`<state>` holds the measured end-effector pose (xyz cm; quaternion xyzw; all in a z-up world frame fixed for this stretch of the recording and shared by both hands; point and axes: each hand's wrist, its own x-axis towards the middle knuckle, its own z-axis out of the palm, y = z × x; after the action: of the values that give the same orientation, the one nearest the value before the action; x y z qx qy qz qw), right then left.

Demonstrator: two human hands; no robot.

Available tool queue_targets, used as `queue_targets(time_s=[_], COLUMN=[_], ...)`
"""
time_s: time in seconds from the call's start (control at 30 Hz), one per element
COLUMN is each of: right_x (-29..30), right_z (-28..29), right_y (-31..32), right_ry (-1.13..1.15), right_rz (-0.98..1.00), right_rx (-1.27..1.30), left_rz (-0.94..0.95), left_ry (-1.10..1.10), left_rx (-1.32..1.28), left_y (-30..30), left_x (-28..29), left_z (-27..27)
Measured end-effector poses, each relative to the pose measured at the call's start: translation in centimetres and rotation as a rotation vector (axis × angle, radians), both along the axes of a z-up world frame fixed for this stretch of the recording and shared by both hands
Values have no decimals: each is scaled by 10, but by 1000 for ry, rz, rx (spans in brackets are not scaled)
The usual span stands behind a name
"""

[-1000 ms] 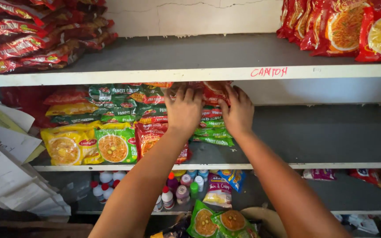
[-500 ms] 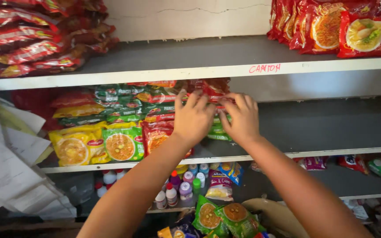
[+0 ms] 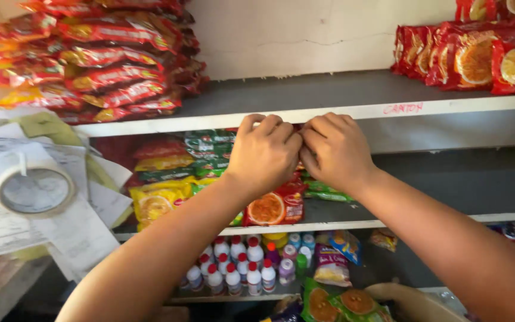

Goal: Organizing and restacking instant noodle packets on store shelves.

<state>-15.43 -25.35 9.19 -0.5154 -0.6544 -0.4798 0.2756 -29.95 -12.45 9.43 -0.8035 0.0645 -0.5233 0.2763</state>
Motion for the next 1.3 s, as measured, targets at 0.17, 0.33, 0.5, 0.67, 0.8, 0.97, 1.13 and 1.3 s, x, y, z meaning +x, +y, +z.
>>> queue_targets(time_s=[0.17,0.33,0.5,0.67,0.8,0.97,1.13,1.3], right_x=[-38,-62,-83,-93,-91,-78,-68,-53], right_z=[39,77,110,126,134,143,155,136], right_y=[39,90,156,216,255,298,326,341], right_ry=[-64,-108,-67,16,203,490,717,800], right_rz=[53,53,2,35,1,-121,-113,120], right_rx=[68,151,187,196,116,-71,-259,-350], left_rz=[96,210,477,562,663,716,761,864], left_ry=[-32,-46,-105,-136,-154,-123,-62,84], left_rx=[91,208,242,135,-159,-481,-666,-776], left_y=[28,71,115,166,204,243,252,251], left_x=[-45,-73,-97,-118,-131,-133,-116,-111], left_z=[42,87,124,148,155,150,167,171])
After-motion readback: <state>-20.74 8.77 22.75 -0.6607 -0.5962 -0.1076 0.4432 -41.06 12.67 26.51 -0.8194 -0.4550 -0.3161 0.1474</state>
